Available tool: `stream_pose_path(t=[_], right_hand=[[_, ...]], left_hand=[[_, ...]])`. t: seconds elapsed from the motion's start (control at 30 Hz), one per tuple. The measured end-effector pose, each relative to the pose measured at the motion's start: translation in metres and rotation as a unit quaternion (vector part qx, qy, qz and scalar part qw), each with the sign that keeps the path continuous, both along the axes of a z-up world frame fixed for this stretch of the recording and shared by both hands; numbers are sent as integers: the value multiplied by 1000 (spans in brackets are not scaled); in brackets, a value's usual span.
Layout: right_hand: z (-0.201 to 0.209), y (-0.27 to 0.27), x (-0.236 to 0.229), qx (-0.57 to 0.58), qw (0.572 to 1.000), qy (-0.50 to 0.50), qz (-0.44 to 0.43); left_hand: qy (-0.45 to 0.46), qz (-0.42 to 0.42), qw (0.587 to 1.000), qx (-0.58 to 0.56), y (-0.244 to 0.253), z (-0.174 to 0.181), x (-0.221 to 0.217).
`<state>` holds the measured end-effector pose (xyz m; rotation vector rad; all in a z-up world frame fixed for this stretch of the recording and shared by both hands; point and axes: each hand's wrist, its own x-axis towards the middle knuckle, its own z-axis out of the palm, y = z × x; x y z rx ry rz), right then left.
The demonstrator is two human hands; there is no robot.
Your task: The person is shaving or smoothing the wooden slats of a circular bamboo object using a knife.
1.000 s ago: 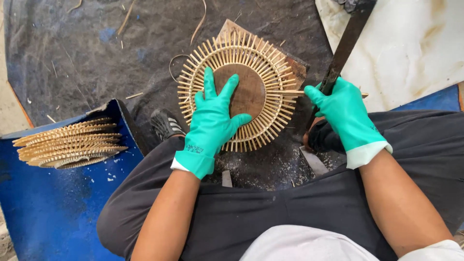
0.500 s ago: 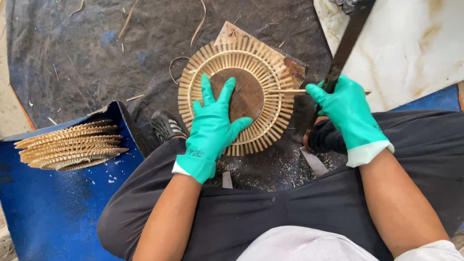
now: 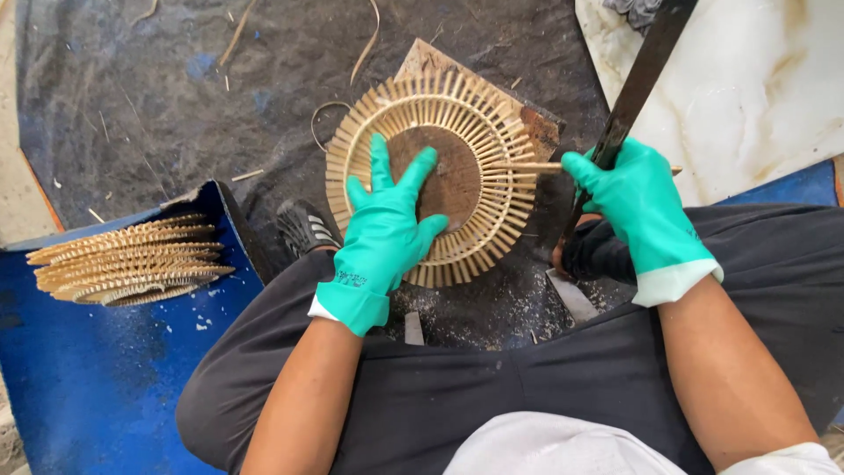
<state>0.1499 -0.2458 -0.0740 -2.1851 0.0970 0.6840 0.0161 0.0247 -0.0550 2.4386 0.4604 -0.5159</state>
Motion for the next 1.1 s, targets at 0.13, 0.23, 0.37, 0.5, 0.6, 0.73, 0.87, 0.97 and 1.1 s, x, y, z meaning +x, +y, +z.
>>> stream_pose_path(t=[0.13,0.23,0.37,0.5,0.6,0.73,0.87,0.97,1.1], right_hand=[[-3,6,-1,-26,999,18,-8],[-9,6,-4,-50,996,-50,64],[8,14,-2,-49,998,12,28],[50,17,-6,-78,996,7,46],[98,17,-29,75,996,-26,34],[98,23,-48,257,964,-62,36],[90,22,-49,247,969,-16,14],[85,18,-57,258,966,3,16],[77,19,-63,246,965,-78,49]], left_hand=[[-1,24,1000,2,-5,3,0],[6,23,1000,0,-4,5,1],[8,30,999,-23,-3,10,4],[34,29,999,-14,-8,20,9],[20,34,999,5,-11,12,4],[-23,39,999,-5,-13,11,-1],[-38,42,998,-5,-11,1,0],[-55,32,998,-2,-9,-5,-8],[-45,36,998,-25,-10,1,1]])
